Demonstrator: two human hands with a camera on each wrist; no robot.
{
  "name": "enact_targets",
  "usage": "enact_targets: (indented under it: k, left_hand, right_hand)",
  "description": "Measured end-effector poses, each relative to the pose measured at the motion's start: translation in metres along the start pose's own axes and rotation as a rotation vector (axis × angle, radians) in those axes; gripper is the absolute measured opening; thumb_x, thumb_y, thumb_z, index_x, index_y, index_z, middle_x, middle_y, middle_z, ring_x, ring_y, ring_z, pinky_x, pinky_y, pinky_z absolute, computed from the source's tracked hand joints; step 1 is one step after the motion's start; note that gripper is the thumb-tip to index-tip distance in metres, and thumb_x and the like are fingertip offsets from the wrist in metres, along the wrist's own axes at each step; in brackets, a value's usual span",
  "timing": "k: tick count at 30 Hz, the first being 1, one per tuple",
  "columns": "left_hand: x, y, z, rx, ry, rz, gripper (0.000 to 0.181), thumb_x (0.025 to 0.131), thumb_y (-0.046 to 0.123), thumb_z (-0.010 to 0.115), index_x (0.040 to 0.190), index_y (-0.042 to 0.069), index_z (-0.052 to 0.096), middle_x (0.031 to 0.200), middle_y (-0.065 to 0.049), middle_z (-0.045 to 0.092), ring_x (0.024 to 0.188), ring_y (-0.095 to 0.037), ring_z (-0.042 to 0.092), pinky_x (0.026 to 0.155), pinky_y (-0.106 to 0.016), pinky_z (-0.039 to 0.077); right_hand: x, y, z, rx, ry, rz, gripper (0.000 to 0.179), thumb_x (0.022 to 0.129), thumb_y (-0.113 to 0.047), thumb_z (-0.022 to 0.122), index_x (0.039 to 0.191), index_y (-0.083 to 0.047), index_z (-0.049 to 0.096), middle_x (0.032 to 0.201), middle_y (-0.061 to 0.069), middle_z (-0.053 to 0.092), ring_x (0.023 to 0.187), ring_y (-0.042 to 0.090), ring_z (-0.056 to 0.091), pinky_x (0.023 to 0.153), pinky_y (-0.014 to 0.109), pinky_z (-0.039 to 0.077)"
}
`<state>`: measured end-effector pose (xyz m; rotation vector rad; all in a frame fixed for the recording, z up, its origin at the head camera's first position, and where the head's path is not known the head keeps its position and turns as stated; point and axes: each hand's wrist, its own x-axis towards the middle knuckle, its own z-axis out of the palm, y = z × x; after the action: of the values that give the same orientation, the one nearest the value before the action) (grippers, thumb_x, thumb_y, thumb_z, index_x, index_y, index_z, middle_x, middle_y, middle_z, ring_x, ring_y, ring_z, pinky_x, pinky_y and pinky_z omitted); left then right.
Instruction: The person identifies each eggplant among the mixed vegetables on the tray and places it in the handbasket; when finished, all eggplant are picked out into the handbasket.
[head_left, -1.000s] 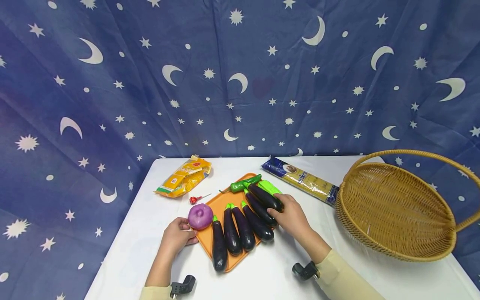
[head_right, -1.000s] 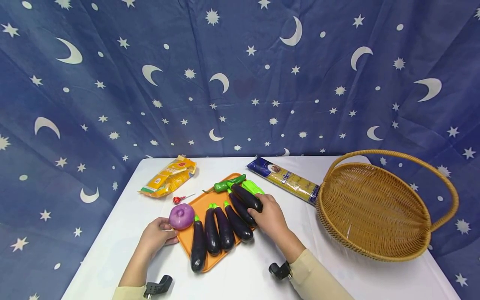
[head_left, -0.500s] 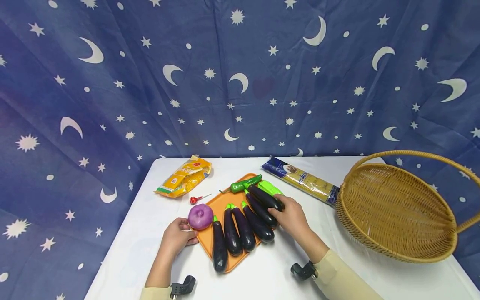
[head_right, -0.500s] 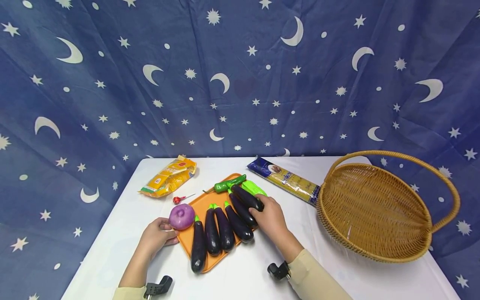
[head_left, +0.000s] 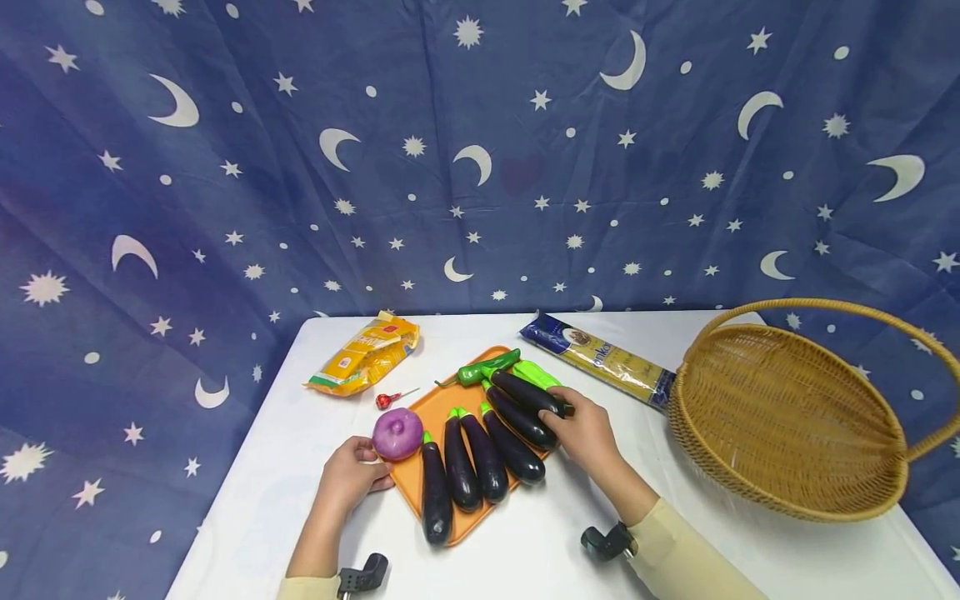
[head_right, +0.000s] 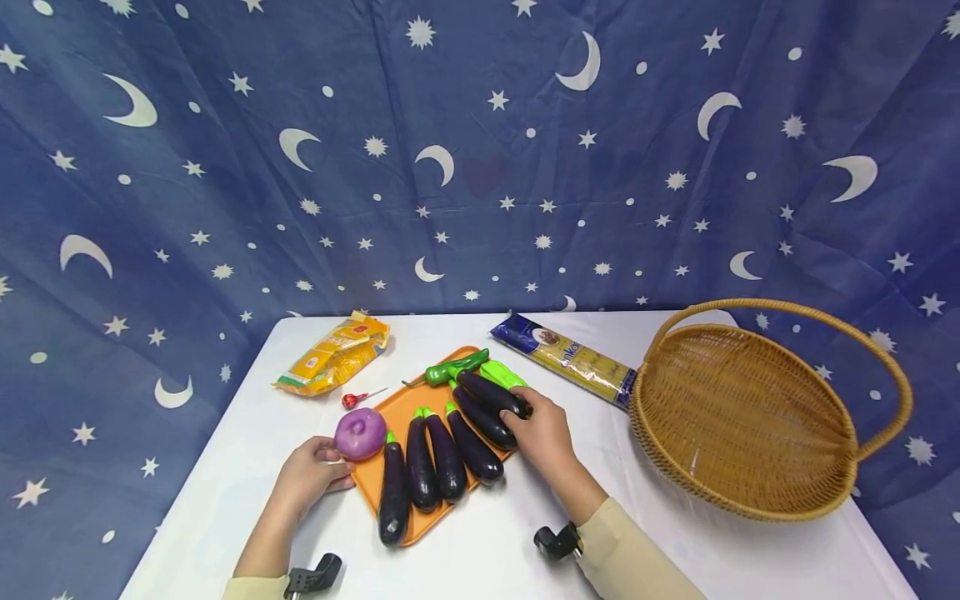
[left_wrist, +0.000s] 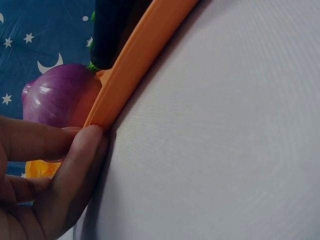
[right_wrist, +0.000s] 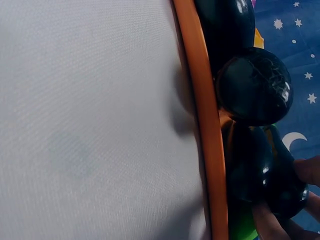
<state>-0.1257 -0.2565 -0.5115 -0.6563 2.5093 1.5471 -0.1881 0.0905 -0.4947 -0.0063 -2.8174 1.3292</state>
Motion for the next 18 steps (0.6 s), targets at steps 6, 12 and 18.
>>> enact_targets:
  k: [6,12,18]
  left_hand:
    - [-0.003,0.0,-0.001,-0.008,-0.018,0.01,0.054,0.081,-0.003,0.074,0.129,-0.009,0.049,0.108,-0.022,0.055,0.063,-0.014,0.067,0.061,-0.03,0.064]
    - [-0.004,0.001,-0.002,-0.016,-0.038,0.033,0.055,0.084,-0.004,0.072,0.132,-0.01,0.046,0.109,-0.022,0.053,0.064,-0.014,0.067,0.06,-0.03,0.064]
    - [-0.004,0.002,-0.001,0.004,-0.046,0.034,0.056,0.084,-0.004,0.071,0.133,-0.01,0.045,0.11,-0.023,0.053,0.064,-0.014,0.067,0.06,-0.029,0.064]
  right_hand:
    - [-0.001,0.001,-0.005,0.016,0.023,0.005,0.044,0.088,-0.023,0.076,0.13,-0.012,0.066,0.121,0.013,0.069,0.111,0.03,0.063,0.094,0.05,0.054]
    - [-0.002,-0.002,-0.009,0.047,0.031,0.016,0.044,0.088,-0.024,0.076,0.129,-0.013,0.066,0.123,0.013,0.068,0.116,0.031,0.061,0.098,0.049,0.053]
    - [-0.004,-0.004,-0.015,0.072,0.041,0.03,0.043,0.088,-0.024,0.077,0.129,-0.014,0.067,0.124,0.012,0.068,0.116,0.031,0.063,0.095,0.047,0.056]
